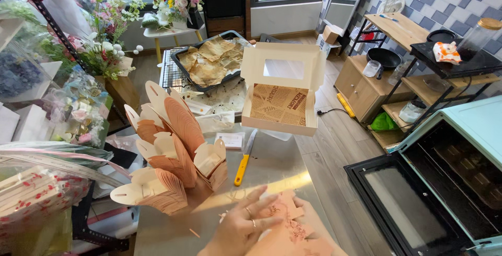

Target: The person folds flat, pre-cut paper pieces into small, upright paper boxes. They repeatedly pick up a flat piece, fold it into a box shape, and place it into a growing stack on the table. The process continues throughout the clip.

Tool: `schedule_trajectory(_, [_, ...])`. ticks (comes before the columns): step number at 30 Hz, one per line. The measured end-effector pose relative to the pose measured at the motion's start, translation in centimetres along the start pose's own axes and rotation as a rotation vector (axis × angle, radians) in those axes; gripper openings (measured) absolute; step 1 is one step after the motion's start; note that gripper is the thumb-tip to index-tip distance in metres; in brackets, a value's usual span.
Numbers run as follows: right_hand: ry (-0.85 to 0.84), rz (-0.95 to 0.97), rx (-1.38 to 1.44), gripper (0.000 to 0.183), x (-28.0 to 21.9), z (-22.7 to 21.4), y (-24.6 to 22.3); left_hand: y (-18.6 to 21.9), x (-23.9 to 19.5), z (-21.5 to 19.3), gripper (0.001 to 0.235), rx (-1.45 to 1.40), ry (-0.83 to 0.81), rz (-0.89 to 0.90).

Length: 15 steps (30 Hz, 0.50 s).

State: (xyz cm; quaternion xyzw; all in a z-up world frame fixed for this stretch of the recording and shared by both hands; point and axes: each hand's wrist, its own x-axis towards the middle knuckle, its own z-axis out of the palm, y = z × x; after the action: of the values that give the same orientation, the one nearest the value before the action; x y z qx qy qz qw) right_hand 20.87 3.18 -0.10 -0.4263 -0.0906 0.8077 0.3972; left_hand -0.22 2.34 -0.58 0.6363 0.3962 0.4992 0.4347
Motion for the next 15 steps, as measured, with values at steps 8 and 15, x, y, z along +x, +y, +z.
schedule_trajectory(8, [0.192, -0.438, -0.329, 0.043, -1.2, 2.7, 1.2, -1.6, -0.7, 4.1, 0.044, -0.517, 0.32, -0.531])
schedule_trajectory(15, [0.486, -0.672, -0.469, 0.035, -0.9, 5.2, 1.5, -3.6, -1.7, 6.6, 0.053, -0.944, 0.457, -0.581])
